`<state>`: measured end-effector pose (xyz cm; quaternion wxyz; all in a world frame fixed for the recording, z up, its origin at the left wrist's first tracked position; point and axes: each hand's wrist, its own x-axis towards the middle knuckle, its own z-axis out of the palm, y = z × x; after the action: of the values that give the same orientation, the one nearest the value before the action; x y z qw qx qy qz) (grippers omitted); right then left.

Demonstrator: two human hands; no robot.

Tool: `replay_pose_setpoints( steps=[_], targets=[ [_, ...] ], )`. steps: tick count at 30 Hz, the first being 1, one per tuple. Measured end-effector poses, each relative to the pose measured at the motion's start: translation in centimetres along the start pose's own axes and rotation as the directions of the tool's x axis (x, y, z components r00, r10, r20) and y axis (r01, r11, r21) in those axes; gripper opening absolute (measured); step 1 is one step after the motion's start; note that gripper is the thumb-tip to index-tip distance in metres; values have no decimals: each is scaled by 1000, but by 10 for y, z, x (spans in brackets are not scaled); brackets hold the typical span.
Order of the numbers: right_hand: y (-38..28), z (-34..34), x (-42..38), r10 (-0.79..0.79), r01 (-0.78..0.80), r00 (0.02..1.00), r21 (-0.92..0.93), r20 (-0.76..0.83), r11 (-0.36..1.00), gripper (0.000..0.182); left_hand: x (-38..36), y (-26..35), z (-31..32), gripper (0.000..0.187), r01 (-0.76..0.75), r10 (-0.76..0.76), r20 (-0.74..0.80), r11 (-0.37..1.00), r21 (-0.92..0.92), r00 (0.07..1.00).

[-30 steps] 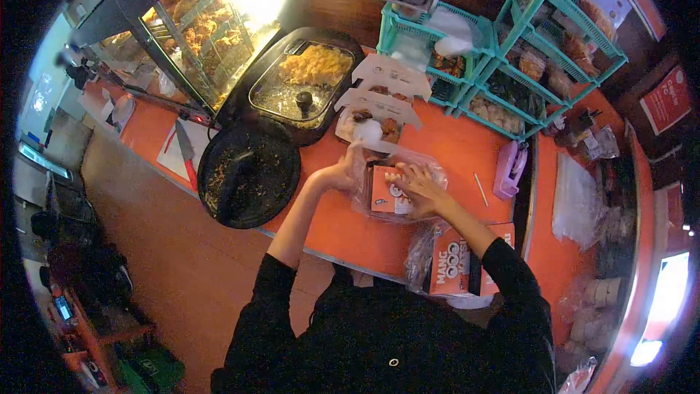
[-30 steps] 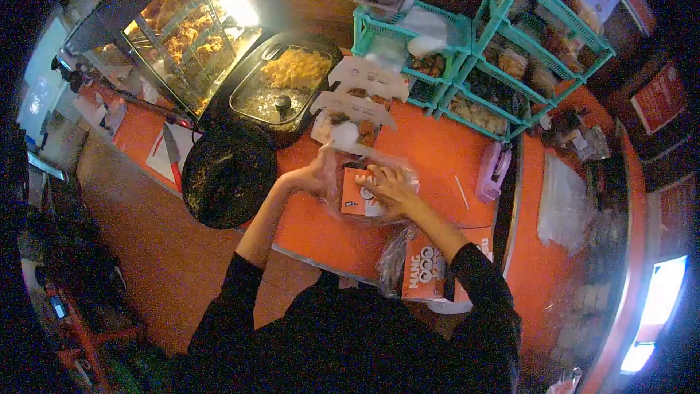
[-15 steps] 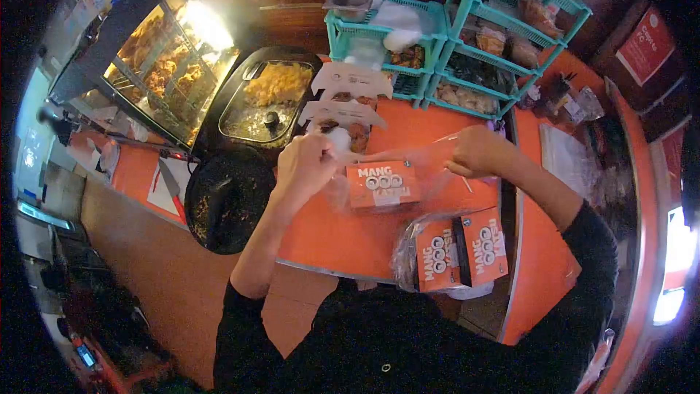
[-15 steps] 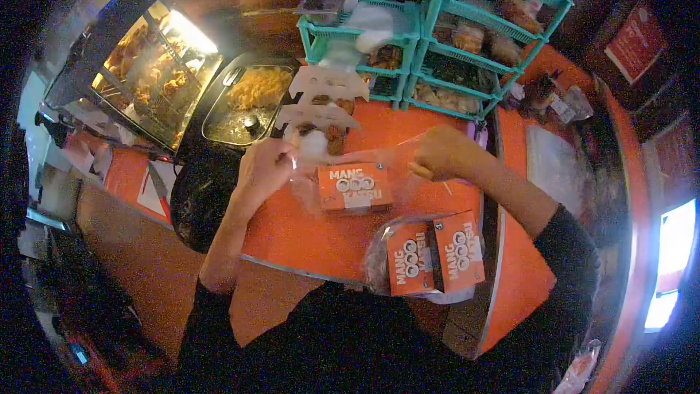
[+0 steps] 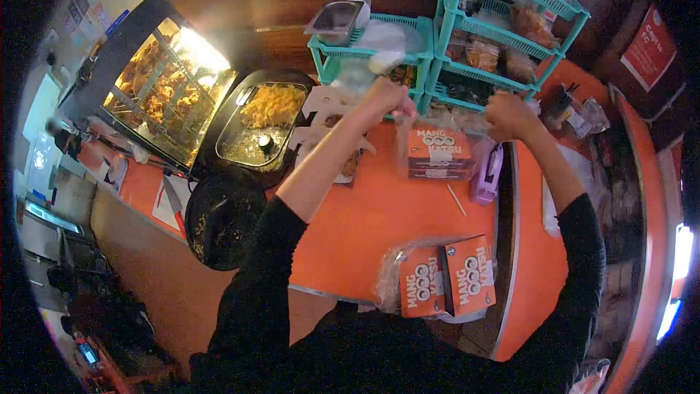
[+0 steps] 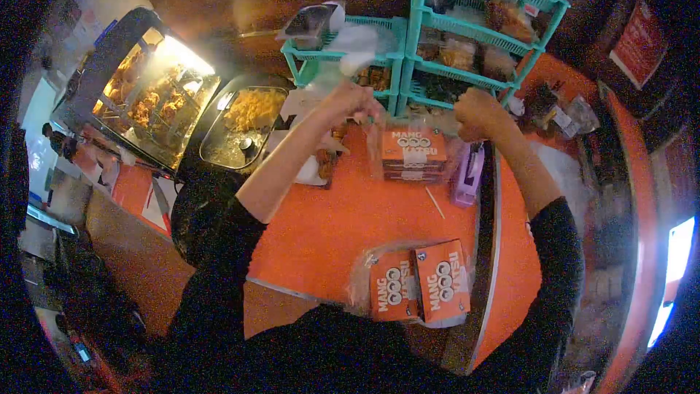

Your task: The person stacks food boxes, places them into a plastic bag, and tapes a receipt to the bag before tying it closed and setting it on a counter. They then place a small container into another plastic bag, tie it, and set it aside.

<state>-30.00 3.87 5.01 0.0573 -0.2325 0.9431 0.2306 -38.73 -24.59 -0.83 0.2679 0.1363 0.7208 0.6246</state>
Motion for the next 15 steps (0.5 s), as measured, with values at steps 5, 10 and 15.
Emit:
replay_pose_setpoints(
  steps=[5, 10, 15],
  targets=[
    [-44, 1, 28, 98, -22, 898, 178, -429, 984, 24, 30, -7, 0, 44, -351, 451, -179, 842, 409, 874],
    [-193, -30, 132, 139, 208, 859, 585, -492, 784, 41, -71, -29, -42, 38, -512, 521, -648, 828, 227, 555],
    [-270, 76, 266, 305, 99, 849, 696, -432, 711, 56, -161, -186, -39, 17, -205, 321, -690, 947, 248, 648]
  ],
)
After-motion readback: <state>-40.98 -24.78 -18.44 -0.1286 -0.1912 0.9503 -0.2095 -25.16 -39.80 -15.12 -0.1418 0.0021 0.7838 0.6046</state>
